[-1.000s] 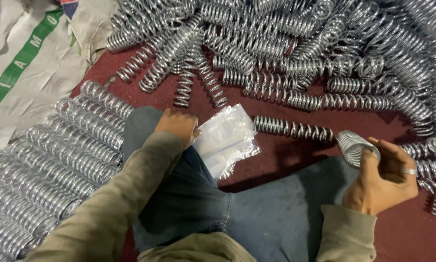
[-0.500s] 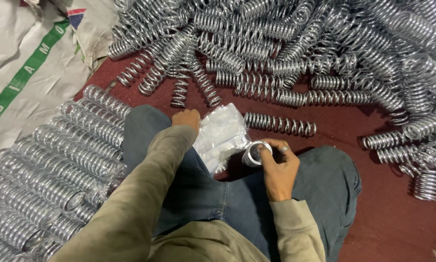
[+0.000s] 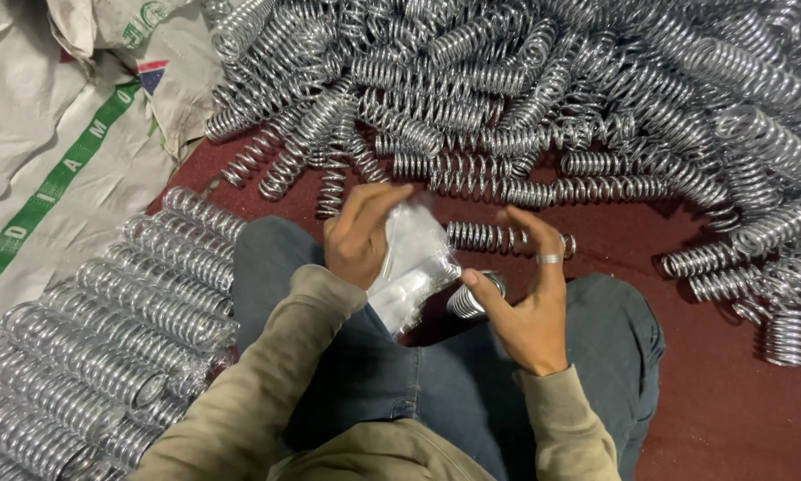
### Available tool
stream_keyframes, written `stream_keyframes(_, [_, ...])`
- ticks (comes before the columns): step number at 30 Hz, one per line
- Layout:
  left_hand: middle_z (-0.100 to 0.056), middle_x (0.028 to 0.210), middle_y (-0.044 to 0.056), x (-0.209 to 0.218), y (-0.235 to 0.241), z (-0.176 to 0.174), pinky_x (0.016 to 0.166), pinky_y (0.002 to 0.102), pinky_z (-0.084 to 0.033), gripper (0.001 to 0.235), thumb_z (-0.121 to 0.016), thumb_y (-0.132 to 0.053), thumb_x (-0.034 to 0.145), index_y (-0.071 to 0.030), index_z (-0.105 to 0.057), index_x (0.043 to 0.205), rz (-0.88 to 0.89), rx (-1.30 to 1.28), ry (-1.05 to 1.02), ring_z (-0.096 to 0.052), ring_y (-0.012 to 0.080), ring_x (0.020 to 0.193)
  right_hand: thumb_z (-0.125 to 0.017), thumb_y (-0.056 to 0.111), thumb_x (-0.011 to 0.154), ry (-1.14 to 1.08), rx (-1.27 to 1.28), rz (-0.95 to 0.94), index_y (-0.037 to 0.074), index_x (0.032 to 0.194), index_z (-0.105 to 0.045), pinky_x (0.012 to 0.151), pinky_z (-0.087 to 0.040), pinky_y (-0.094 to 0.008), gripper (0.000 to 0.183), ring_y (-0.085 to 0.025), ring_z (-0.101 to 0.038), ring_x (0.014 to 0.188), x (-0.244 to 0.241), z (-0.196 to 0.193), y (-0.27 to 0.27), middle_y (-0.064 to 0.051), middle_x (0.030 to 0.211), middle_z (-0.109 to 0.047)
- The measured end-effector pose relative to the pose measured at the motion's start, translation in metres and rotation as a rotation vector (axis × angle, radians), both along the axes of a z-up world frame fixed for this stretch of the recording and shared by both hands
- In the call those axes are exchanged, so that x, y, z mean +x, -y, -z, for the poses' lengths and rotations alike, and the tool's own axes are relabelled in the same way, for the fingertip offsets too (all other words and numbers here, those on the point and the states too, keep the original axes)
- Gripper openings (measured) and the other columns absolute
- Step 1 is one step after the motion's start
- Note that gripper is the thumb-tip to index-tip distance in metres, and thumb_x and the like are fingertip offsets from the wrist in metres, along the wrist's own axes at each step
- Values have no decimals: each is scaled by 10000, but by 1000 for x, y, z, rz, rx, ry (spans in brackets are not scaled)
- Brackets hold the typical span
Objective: The person places individual metal springs into small plastic bags while sitting on a floor covered in springs.
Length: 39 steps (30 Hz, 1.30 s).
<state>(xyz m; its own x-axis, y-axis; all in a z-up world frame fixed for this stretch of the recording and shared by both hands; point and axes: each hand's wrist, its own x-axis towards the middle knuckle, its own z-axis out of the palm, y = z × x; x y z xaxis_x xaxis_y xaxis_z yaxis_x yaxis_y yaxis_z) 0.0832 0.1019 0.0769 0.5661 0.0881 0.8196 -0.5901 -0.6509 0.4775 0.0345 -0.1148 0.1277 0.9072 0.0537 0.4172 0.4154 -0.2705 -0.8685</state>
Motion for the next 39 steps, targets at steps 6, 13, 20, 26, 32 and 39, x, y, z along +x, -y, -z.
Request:
stream_keyframes(6, [-787,942,-25,-47,16,-82,579,259,-599,163,-716,-99,959,-128,-799,1097,135,32,-40,-734,177,614,-738,53,946,-81,180,8,-2,961,-743,699,-546,-332,57,-192,-645,779,10,-21,-18,-116,828,-698])
stream_keyframes(13, [-736,886,76,-123,7,-99,785,363,-610,306,-664,-197,973,-28,-699,1227,569,-793,-973,-718,194,835,-497,299,1065,-70,-167,228,89,748,-617,550,-353,-264,398,-85,-465,560,-61,-18,-5,15,639,-547])
stream_keyframes(20, [-615,908,136,-137,26,-56,741,314,-450,343,-462,-300,1064,-5,-624,1132,1098,-1399,-1041,-579,192,823,-646,184,1021,-220,236,450,53,937,-641,619,-447,-197,156,-105,-583,689,-88,-3,8,-65,776,-617])
stream_keyframes(26, [-617,877,183,-132,73,-32,385,207,-402,246,-561,-170,1068,45,-619,1171,1036,-1482,-1148,-527,105,473,-650,302,999,-293,435,364,105,892,-612,403,-270,-179,227,-4,-386,439,-94,-6,5,41,560,-496])
stream_keyframes(32, [-645,1157,90,-133,86,-47,657,218,-437,151,-677,-246,978,-100,-646,998,739,-866,-920,-589,99,844,-691,133,934,-537,518,178,111,931,-514,591,-325,-266,179,-101,-436,612,-107,8,13,-8,682,-504])
stream_keyframes(39, [-665,807,-9,-127,51,-25,751,295,-480,598,-343,-621,1074,-94,-624,1036,1259,-470,-1052,-623,134,706,-609,34,961,-523,875,-333,54,833,-468,395,-500,-338,191,-265,-579,512,-95,-9,18,-128,654,-476])
